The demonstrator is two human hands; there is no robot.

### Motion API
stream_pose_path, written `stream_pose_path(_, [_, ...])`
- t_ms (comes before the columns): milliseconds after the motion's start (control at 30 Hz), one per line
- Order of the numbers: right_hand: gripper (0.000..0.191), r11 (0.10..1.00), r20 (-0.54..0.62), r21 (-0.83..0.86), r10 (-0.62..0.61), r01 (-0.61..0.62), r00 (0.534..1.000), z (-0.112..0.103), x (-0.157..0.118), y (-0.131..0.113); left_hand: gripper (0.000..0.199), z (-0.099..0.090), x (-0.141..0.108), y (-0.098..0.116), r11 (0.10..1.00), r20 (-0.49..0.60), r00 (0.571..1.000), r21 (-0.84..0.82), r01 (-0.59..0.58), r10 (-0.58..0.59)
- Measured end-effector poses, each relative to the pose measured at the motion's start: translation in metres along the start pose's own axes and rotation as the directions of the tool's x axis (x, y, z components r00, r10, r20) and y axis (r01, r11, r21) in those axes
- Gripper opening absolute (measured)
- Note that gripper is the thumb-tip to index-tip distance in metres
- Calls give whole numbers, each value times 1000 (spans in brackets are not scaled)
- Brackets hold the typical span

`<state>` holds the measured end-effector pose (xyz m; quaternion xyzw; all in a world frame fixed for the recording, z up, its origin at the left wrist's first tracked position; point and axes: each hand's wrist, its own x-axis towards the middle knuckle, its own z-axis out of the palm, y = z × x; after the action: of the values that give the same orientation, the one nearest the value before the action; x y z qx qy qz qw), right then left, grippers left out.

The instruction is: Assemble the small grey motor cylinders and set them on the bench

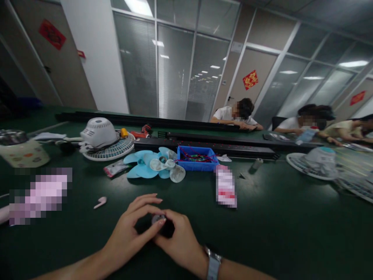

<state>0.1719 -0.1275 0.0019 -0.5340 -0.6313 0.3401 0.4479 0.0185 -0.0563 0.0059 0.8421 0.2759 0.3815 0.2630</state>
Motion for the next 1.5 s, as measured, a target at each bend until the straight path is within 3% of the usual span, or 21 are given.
stream_pose_path(100, [17, 1000, -16, 1, 0, 0, 1000, 1, -1, 2, 9, -6, 7, 2, 999, 33, 999, -21, -26, 27])
stream_pose_path(267, [33, 998, -42, -20, 60, -61, 997, 1, -2, 4, 11, -23, 21, 3, 998, 17, 999, -43, -44, 45])
stream_pose_path(433, [37, 996, -11, -22, 86, -86, 996, 0, -3, 1, 11, -38, 11, -17, 999, 4, 999, 2, -32, 32])
stream_pose_path(567, [41, 994, -27, -41, 100, -101, 995, -1, -4, -3, 14, -36, -4, -35, 995, 123, 990, 77, 64, -74])
stream_pose_path(667, [39, 995, -33, -63, 80, -82, 996, -1, -4, -7, 15, -32, -8, -38, 983, 260, 955, 143, 110, -145])
stream_pose_path(867, [36, 995, -75, -55, 83, -88, 994, -4, -6, -13, 17, -31, -9, -35, 983, 346, 930, 172, 69, -125])
stream_pose_path(933, [37, 988, -127, -94, 110, -122, 986, -18, -14, -11, 22, -32, -10, -35, 986, 344, 933, 161, 52, -105])
stream_pose_path(1033, [47, 964, -300, -203, 107, -173, 948, -65, -36, 2, 29, -34, -11, -34, 987, 345, 932, 144, 70, -116])
stream_pose_path(1167, [65, 897, -575, -309, 87, -315, 814, -149, -78, 38, 32, -37, -10, -29, 988, 295, 944, 97, 123, -147])
stream_pose_path(1267, [74, 846, -696, -334, 74, -414, 714, -194, -105, 65, 34, -38, -10, -26, 983, 223, 957, 62, 174, -184])
stream_pose_path(1333, [74, 831, -723, -342, 65, -439, 688, -209, -115, 78, 34, -38, -10, -25, 977, 190, 958, 47, 209, -214])
stream_pose_path(1500, [73, 792, -713, -407, 36, -456, 700, -217, -120, 98, 32, -38, -12, -25, 974, 124, 966, 6, 228, -227])
